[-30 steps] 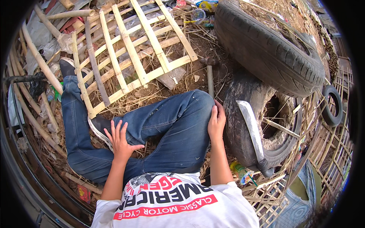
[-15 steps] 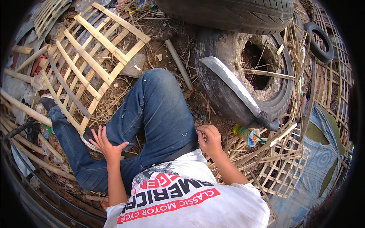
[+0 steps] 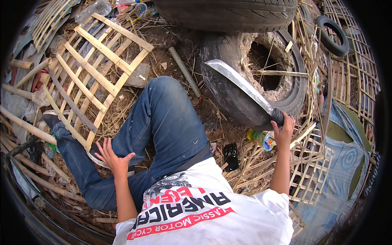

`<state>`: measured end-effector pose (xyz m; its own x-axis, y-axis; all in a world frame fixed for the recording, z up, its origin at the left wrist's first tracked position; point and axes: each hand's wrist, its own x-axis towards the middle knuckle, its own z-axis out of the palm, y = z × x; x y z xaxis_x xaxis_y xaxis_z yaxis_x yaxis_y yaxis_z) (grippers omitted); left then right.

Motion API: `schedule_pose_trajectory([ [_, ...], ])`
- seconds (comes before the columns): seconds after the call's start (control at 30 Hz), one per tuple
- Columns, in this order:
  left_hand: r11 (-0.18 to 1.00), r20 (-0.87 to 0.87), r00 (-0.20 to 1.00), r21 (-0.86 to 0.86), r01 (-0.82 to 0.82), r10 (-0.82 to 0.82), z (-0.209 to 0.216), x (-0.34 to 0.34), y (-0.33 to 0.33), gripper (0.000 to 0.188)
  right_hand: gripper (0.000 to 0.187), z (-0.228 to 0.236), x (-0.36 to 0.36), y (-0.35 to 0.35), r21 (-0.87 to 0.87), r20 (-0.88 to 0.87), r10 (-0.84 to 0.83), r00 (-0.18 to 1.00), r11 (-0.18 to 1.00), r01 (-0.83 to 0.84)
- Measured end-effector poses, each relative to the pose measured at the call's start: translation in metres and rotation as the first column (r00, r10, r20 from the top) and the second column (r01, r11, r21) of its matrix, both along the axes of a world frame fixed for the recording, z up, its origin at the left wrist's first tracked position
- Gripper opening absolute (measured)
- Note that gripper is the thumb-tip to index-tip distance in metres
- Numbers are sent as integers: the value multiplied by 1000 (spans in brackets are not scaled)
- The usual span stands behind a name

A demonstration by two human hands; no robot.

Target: The person sits on the ground and uses a hammer to drive a nail into a wooden joint on a bamboo grid frame.

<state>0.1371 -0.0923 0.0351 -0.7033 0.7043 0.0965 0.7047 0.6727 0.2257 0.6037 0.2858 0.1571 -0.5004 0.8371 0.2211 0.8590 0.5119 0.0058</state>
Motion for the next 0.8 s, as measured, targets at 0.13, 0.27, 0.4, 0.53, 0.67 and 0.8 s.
schedule_pose_trajectory([
  [0.13,1000,9,999,0,-31,31,-1,-4,-12,117,53,-11,2,14,42,-15,-39,999,998,39],
  [0.27,1000,-10,1000,-14,-28,28,-3,-7,-19,117,52,-7,7,34,-127,-93,-186,978,977,174],
  [0.4,999,-6,999,-9,-36,36,-4,-8,-17,116,45,19,-19,31,-71,-72,-219,973,974,214],
  [0.53,999,12,999,-3,-41,41,-1,-5,-12,116,27,22,-80,-24,74,-251,130,959,991,-115],
  [0.67,999,55,998,28,-37,35,-8,-3,-4,115,18,-46,-124,-76,-490,-424,26,905,834,-254],
  [0.8,999,34,999,39,-38,36,-4,-6,-4,115,31,-140,-112,-87,-733,-173,-215,961,680,21],
])
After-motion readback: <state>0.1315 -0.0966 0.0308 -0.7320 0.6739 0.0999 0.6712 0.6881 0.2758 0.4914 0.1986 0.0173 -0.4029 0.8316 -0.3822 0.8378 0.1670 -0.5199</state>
